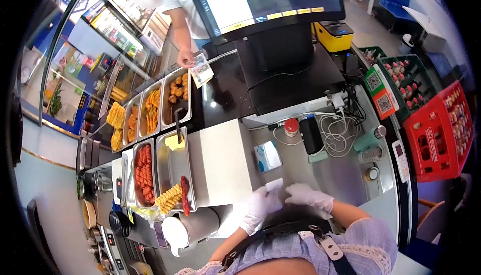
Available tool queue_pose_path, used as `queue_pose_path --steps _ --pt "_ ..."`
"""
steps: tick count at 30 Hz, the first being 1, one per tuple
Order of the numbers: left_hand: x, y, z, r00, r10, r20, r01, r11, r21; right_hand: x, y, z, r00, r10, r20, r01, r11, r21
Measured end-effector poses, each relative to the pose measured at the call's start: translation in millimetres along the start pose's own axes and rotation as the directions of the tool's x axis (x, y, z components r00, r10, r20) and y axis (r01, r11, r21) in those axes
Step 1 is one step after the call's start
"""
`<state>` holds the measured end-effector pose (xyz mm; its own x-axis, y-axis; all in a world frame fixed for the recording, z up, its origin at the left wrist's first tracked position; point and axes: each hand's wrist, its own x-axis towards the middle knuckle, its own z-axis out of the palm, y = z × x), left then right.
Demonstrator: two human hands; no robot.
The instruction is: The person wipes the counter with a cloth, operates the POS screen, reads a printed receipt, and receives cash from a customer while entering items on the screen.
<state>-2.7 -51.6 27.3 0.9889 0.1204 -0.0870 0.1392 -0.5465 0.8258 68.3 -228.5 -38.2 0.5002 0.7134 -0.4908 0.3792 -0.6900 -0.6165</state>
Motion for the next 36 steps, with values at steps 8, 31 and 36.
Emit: queue_pose_path --steps 8,31,36 --pt "-13.9 -10.2 19.3 0.994 0.109 0.013 -0.109 0.982 0.155 -8.0 -59.7 -183.3 0.811 -0.171 -0.559 0.279 0.954 0.112" --pt "-28.5 -80.7 57.1 0.992 0.083 0.092 -0.114 0.906 0.408 27.6 -45.3 -384.4 -0.201 -0.456 -0.867 -0.015 0.886 -0.463" --pt "-31.1 -85.9 54.7 0.968 0.241 0.073 -0.246 0.846 0.474 36.9 -45.9 -386.7 -0.219 -0.484 -0.847 -0.047 0.873 -0.486"
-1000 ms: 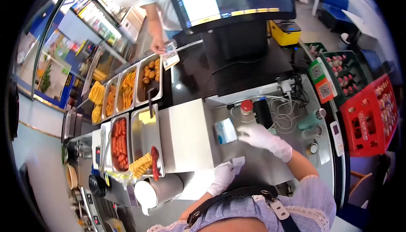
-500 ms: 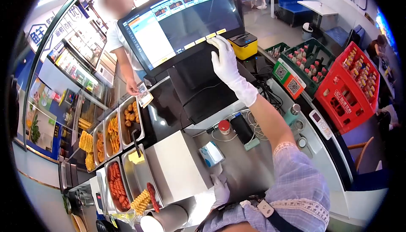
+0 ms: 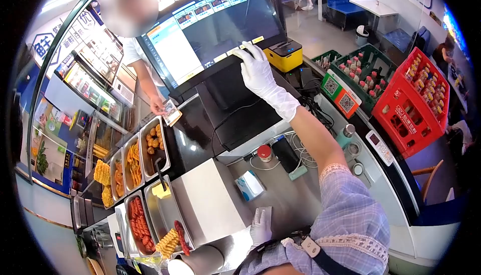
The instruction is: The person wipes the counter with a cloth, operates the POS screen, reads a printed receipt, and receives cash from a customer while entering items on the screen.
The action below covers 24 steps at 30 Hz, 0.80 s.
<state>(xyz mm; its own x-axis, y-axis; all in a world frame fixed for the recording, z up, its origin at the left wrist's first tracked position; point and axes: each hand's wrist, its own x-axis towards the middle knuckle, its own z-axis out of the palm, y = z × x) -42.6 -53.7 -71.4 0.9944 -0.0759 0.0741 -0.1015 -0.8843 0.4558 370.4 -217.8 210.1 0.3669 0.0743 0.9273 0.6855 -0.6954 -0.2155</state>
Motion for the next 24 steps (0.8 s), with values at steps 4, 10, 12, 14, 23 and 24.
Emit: queue_pose_path --steps 4,10,12,14,23,24 --pt "-1.7 4.0 -10.7 0.997 0.041 -0.058 -0.045 0.996 -0.074 0.6 -8.1 -3.6 0.990 0.033 -0.136 -0.015 0.991 0.131" --pt "-8.7 3.6 -46.8 0.988 0.140 0.059 -0.115 0.943 -0.314 -41.0 -64.6 27.6 0.863 0.355 0.359 -0.505 0.605 0.616" --pt "-12.6 1.1 -67.2 0.932 0.131 0.339 0.126 0.758 -0.640 -84.5 -88.6 83.7 0.662 0.406 0.630 -0.734 0.517 0.439" --pt "-2.7 7.1 -105.0 0.876 0.098 0.473 0.241 0.759 -0.605 -87.4 -106.4 110.1 0.534 0.405 0.742 -0.837 0.374 0.398" --pt "20.0 -6.2 -177.2 0.883 -0.218 0.416 0.470 0.426 -0.773 -82.5 -91.5 312.0 0.439 0.657 0.613 -0.898 0.309 0.312" --pt "25.8 -6.8 -176.8 0.906 -0.238 0.350 0.412 0.305 -0.859 -81.4 -91.5 323.3 0.440 0.648 0.622 -0.897 0.280 0.343"
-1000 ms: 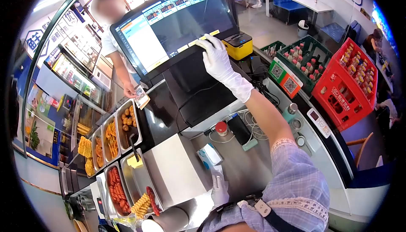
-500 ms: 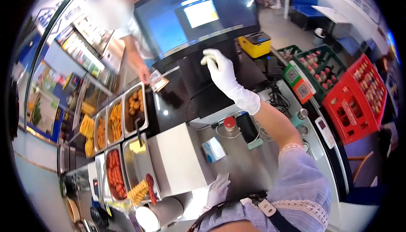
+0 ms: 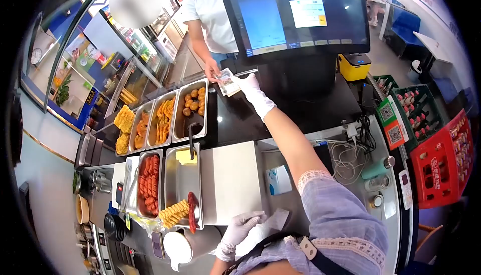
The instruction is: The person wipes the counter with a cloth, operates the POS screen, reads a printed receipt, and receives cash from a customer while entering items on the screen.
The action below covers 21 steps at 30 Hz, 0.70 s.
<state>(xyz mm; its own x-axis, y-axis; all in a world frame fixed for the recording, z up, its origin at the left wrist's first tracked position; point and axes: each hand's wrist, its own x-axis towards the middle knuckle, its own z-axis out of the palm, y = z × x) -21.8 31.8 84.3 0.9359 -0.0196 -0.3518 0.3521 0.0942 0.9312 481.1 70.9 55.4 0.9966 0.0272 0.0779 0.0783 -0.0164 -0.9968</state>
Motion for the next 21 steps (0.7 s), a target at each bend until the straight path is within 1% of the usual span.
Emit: queue_pose_path --steps 1,2,3,4,5,7,8,9,11,12,13,15,17,18,20,21 --pt "3.5 3.3 -1.5 1.000 0.001 -0.001 -0.001 1.000 0.001 6.5 4.3 6.1 1.000 0.001 0.013 -0.002 0.999 0.041" --pt "6.1 8.1 -2.8 0.997 0.020 -0.074 -0.024 0.998 -0.056 12.7 9.4 8.6 1.000 0.000 0.014 0.000 0.999 0.043" --pt "10.6 12.9 -4.0 0.989 0.034 -0.146 -0.051 0.993 -0.111 4.3 -5.7 3.4 0.986 0.035 0.161 -0.060 0.986 0.153" --pt "15.7 10.9 -5.3 0.982 0.046 -0.182 -0.072 0.988 -0.135 -1.0 -15.5 -0.4 0.950 0.054 0.308 -0.136 0.959 0.250" --pt "22.0 10.7 -7.3 0.982 0.047 -0.180 -0.072 0.988 -0.135 -0.3 -18.7 -1.3 0.950 0.054 0.306 -0.135 0.959 0.249" --pt "33.1 8.6 -10.1 0.965 0.042 -0.260 -0.083 0.985 -0.149 0.1 -20.3 -2.2 0.951 0.057 0.305 -0.152 0.942 0.299" --pt "40.9 4.5 -10.7 0.947 0.080 -0.310 -0.136 0.977 -0.163 -2.1 -20.4 -2.2 0.950 0.062 0.307 -0.165 0.932 0.322" --pt "46.7 5.3 -11.5 0.948 0.070 -0.312 -0.127 0.978 -0.168 -5.4 -18.1 -2.4 0.948 0.070 0.309 -0.180 0.922 0.343" --pt "59.2 8.7 -11.6 0.905 0.014 -0.426 -0.127 0.963 -0.237 -16.7 -11.2 -8.7 0.946 0.094 0.311 -0.215 0.899 0.381" --pt "67.5 12.7 -11.3 0.873 0.010 -0.488 -0.121 0.973 -0.198 -29.5 -10.3 -14.9 0.934 0.088 0.346 -0.225 0.898 0.378" --pt "75.0 17.2 -9.4 0.836 0.033 -0.548 -0.161 0.969 -0.188 -47.8 -15.2 -24.5 0.931 0.105 0.348 -0.240 0.897 0.372" --pt "89.5 30.4 -10.6 0.802 0.062 -0.594 -0.168 0.978 -0.124 -93.1 -34.4 -51.8 0.879 0.122 0.462 -0.328 0.856 0.399" --pt "102.5 50.7 -7.6 0.755 0.111 -0.646 -0.271 0.950 -0.153 -136.6 -45.5 -80.7 0.817 0.149 0.557 -0.419 0.817 0.395" --pt "110.2 57.4 -8.7 0.754 0.101 -0.649 -0.261 0.953 -0.156 -160.3 -57.6 -96.5 0.794 0.158 0.587 -0.447 0.806 0.387" --pt "124.6 66.0 -13.2 0.778 0.096 -0.620 -0.355 0.882 -0.309 -194.7 -60.0 -119.6 0.780 0.197 0.595 -0.450 0.837 0.312" --pt "128.6 71.3 -12.3 0.774 0.093 -0.627 -0.354 0.883 -0.307 -209.0 -58.0 -128.5 0.770 0.213 0.601 -0.459 0.839 0.292"
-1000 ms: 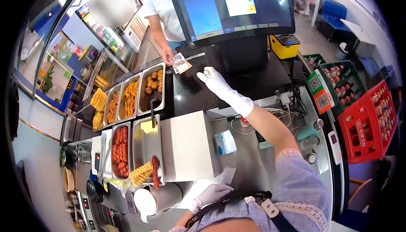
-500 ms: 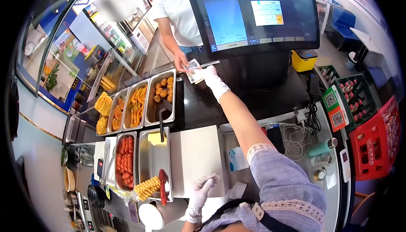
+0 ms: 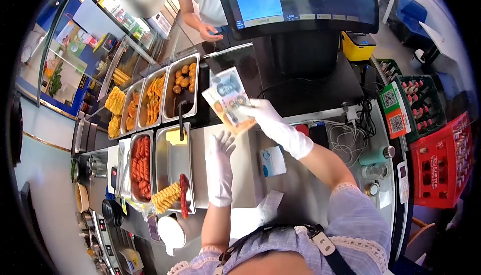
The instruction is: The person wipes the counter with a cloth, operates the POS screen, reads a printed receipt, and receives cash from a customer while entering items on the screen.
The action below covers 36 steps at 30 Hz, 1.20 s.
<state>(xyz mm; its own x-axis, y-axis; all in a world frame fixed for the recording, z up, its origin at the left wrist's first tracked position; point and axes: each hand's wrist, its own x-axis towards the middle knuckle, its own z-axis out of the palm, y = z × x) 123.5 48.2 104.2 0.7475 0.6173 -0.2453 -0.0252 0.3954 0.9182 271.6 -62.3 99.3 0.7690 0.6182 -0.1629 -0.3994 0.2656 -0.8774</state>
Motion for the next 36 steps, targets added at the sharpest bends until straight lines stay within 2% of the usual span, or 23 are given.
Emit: queue_pose_path --steps 2,4,6,8,10,12,13,16,18,19,20,22,24,25,26,27,28,30,31,32,33,34,36 --pt "3.2 6.3 9.5 0.992 0.004 0.128 0.007 0.996 -0.090 -29.2 7.0 -2.7 0.999 0.047 -0.008 -0.047 0.998 -0.043" --pt "-1.5 8.6 15.5 0.991 0.014 0.137 -0.004 0.997 -0.075 -52.8 8.7 -3.1 0.997 0.072 0.005 -0.071 0.991 -0.116" --pt "-3.0 2.3 14.0 0.990 0.045 0.131 -0.035 0.996 -0.082 -75.5 1.3 -3.6 0.990 0.130 -0.054 -0.138 0.968 -0.210" --pt "-9.7 3.6 17.4 0.996 0.032 0.082 -0.024 0.996 -0.086 -80.5 10.7 -16.3 0.994 0.069 -0.084 -0.085 0.974 -0.212" --pt "-10.9 1.3 18.1 0.992 0.122 0.010 -0.122 0.992 0.000 -87.3 11.6 -17.8 0.994 0.004 -0.109 -0.023 0.985 -0.172" --pt "-13.3 -1.1 16.9 0.989 0.150 0.011 -0.150 0.988 0.039 -96.7 9.9 -15.7 0.991 -0.038 -0.125 0.009 0.975 -0.224" --pt "-15.4 -3.9 16.2 0.990 0.139 0.002 -0.139 0.990 0.039 -98.9 10.2 -13.2 0.994 0.007 -0.111 -0.039 0.959 -0.282" --pt "-31.7 -7.9 20.7 0.991 0.127 0.040 -0.130 0.989 0.077 -106.3 18.2 -1.5 0.992 -0.055 -0.113 0.002 0.906 -0.424" --pt "-51.4 -1.2 31.7 0.994 0.095 0.058 -0.094 0.995 -0.012 -104.4 31.0 0.2 0.990 0.016 -0.137 -0.069 0.918 -0.391" --pt "-51.8 -7.5 28.9 0.992 0.096 0.086 -0.096 0.995 -0.014 -104.3 33.1 0.2 0.993 0.018 -0.121 -0.066 0.909 -0.412" --pt "-48.6 -17.7 24.2 0.991 0.115 0.070 -0.115 0.993 -0.005 -105.8 37.5 1.9 0.990 0.012 -0.138 -0.061 0.933 -0.354" --pt "-42.4 -30.8 17.1 0.989 0.131 0.064 -0.132 0.991 0.003 -113.3 31.0 5.7 0.996 0.005 -0.089 -0.042 0.909 -0.415" --pt "-34.0 -33.4 9.1 0.993 0.100 0.062 -0.094 0.991 -0.094 -101.9 18.8 -15.2 0.990 0.044 0.132 0.070 0.664 -0.745" --pt "-32.2 -32.7 4.3 0.994 0.054 0.092 -0.043 0.992 -0.121 -97.6 0.3 -20.7 0.973 -0.204 0.108 0.214 0.628 -0.749" --pt "-28.5 -34.8 -2.9 0.995 -0.011 0.096 0.022 0.993 -0.113 -93.1 -22.1 -27.7 0.895 -0.438 0.087 0.345 0.554 -0.758" --pt "-30.2 -36.0 -7.6 0.992 -0.052 0.117 0.064 0.993 -0.103 -84.8 -49.1 -33.8 0.734 -0.679 0.035 0.440 0.435 -0.786" --pt "-31.7 -37.2 -11.5 0.986 -0.092 0.136 0.104 0.990 -0.091 -75.0 -80.5 -40.5 0.507 -0.862 0.000 0.496 0.292 -0.818" --pt "-37.3 -45.3 -16.1 0.987 -0.107 0.116 0.114 0.992 -0.051 -63.7 -146.0 -56.8 0.164 -0.978 0.129 0.379 -0.059 -0.924" --pt "-41.5 -51.3 -18.7 0.989 -0.120 0.087 0.122 0.992 -0.013 -57.8 -171.2 -65.3 0.091 -0.974 0.206 0.373 -0.159 -0.914" --pt "-38.5 -68.3 -24.9 0.995 -0.075 0.072 0.079 0.995 -0.054 -46.7 -189.3 -74.7 0.065 -0.970 0.234 0.395 -0.190 -0.899" --pt "-37.6 -81.1 -31.0 0.997 -0.045 0.068 0.046 0.999 -0.011 -37.0 -205.6 -81.9 0.027 -0.954 0.297 0.324 -0.273 -0.906" --pt "-38.6 -90.5 -36.3 0.998 -0.016 0.064 0.014 0.999 0.032 -31.4 -215.9 -82.7 0.037 -0.948 0.316 0.189 -0.304 -0.934" --pt "-42.0 -96.1 -40.3 0.999 -0.023 0.040 0.019 0.996 0.090 -21.0 -233.3 -81.7 0.055 -0.943 0.328 0.170 -0.315 -0.934"
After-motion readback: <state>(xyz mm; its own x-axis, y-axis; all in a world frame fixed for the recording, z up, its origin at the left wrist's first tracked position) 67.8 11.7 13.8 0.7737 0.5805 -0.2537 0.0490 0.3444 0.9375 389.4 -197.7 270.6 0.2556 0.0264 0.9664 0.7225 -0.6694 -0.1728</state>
